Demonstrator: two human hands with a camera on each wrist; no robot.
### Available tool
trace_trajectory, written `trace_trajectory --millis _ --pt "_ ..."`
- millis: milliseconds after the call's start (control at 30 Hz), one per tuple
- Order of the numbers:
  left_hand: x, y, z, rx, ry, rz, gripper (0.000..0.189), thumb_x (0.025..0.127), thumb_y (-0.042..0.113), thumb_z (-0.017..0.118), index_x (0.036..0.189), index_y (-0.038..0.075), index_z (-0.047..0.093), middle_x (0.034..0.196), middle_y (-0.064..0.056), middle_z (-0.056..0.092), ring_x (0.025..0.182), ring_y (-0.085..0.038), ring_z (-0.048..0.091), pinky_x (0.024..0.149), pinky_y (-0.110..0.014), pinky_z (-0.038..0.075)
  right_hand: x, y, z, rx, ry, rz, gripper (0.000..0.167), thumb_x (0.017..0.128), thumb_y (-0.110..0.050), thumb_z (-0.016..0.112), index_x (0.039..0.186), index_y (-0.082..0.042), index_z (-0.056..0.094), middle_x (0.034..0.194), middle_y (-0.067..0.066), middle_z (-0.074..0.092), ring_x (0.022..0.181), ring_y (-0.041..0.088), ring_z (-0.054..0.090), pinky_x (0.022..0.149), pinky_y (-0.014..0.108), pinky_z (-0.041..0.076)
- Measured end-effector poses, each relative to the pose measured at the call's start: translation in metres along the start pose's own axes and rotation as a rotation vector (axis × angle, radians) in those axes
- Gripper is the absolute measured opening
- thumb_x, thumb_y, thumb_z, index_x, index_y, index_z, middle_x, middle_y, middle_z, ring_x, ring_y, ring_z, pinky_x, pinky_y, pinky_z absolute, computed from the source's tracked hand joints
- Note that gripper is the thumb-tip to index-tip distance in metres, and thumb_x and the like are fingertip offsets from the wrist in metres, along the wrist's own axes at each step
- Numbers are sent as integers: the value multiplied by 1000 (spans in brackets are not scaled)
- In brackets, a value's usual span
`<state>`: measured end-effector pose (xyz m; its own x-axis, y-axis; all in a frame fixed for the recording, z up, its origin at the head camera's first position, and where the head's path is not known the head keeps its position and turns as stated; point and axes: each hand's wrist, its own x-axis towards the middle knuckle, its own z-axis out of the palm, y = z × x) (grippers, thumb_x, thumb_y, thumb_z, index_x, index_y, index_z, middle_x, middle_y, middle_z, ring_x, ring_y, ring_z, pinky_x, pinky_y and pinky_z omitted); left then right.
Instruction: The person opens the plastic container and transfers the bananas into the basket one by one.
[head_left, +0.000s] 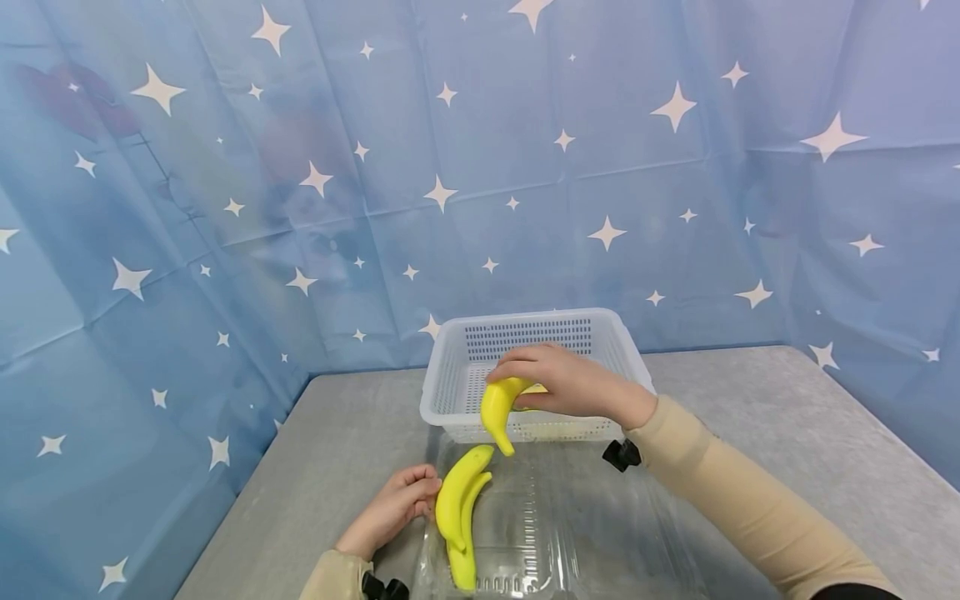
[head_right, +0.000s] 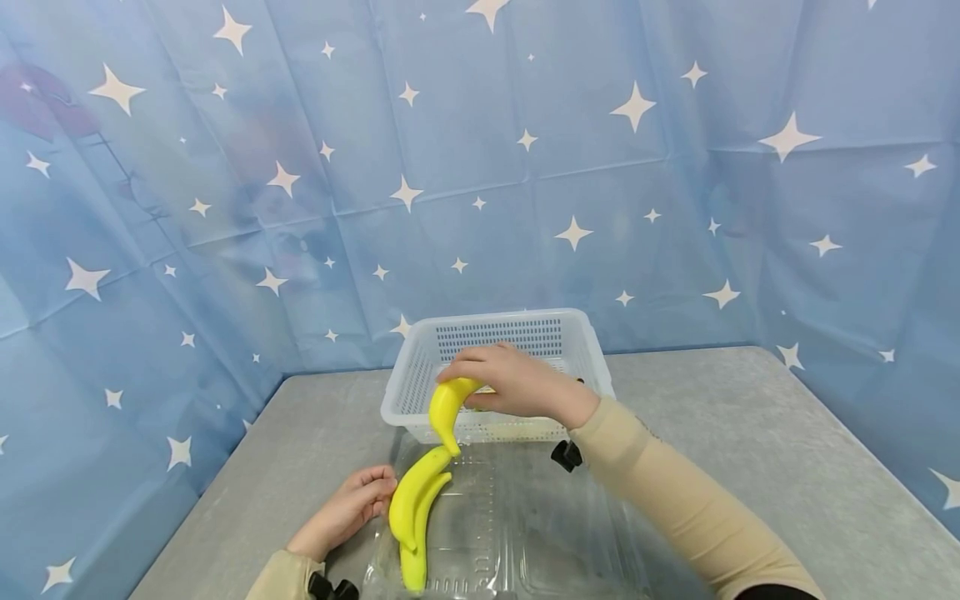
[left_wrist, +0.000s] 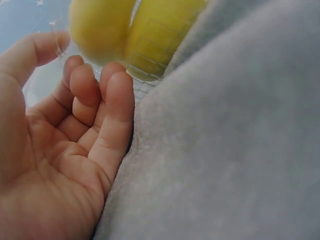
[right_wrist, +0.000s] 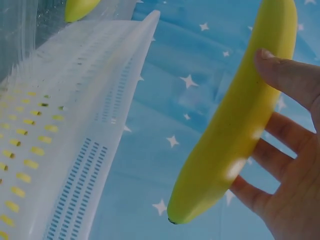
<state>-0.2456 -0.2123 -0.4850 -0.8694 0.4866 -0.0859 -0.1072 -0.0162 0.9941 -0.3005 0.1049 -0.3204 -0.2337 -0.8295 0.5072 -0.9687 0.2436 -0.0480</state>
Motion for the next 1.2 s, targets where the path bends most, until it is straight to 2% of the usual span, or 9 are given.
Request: trace_trajectory --millis 200,333,567,867,1200 --pt "0 1 0 4 3 1 12 97 13 55 87 9 57 78 -1 56 67 -10 56 65 -27 53 0 4 -4 -15 -30 46 43 82 -9 77 123 -12 62 118 1 62 106 19 58 87 38 48" --pt "0 1 0 7 0 6 12 97 13 55 87 8 57 79 -1 57 67 -10 57 65 -27 53 1 8 -6 -23 -43 63 42 83 -8 77 122 -10 62 116 2 62 103 19 58 87 36 50" --pt "0 1 0 0 -15 14 13 98 13 54 87 8 57 77 -1 56 66 -10 56 65 -26 53 2 13 -12 -41 -92 145 42 84 -10 76 124 -12 62 117 2 61 104 20 58 89 38 49" --pt "-1 -3 -1 -1 -26 24 13 98 13 54 87 8 57 78 -2 56 67 -10 57 65 -26 53 3 20 -17 -31 -134 243 44 84 -10 76 125 -15 62 120 1 61 101 19 59 86 34 51" --pt "-1 -1 -1 1 -17 18 13 98 15 54 87 8 56 80 -2 56 67 -10 56 65 -26 53 9 33 -22 -26 -171 325 44 86 -13 74 128 -15 60 123 1 60 102 18 59 86 35 51"
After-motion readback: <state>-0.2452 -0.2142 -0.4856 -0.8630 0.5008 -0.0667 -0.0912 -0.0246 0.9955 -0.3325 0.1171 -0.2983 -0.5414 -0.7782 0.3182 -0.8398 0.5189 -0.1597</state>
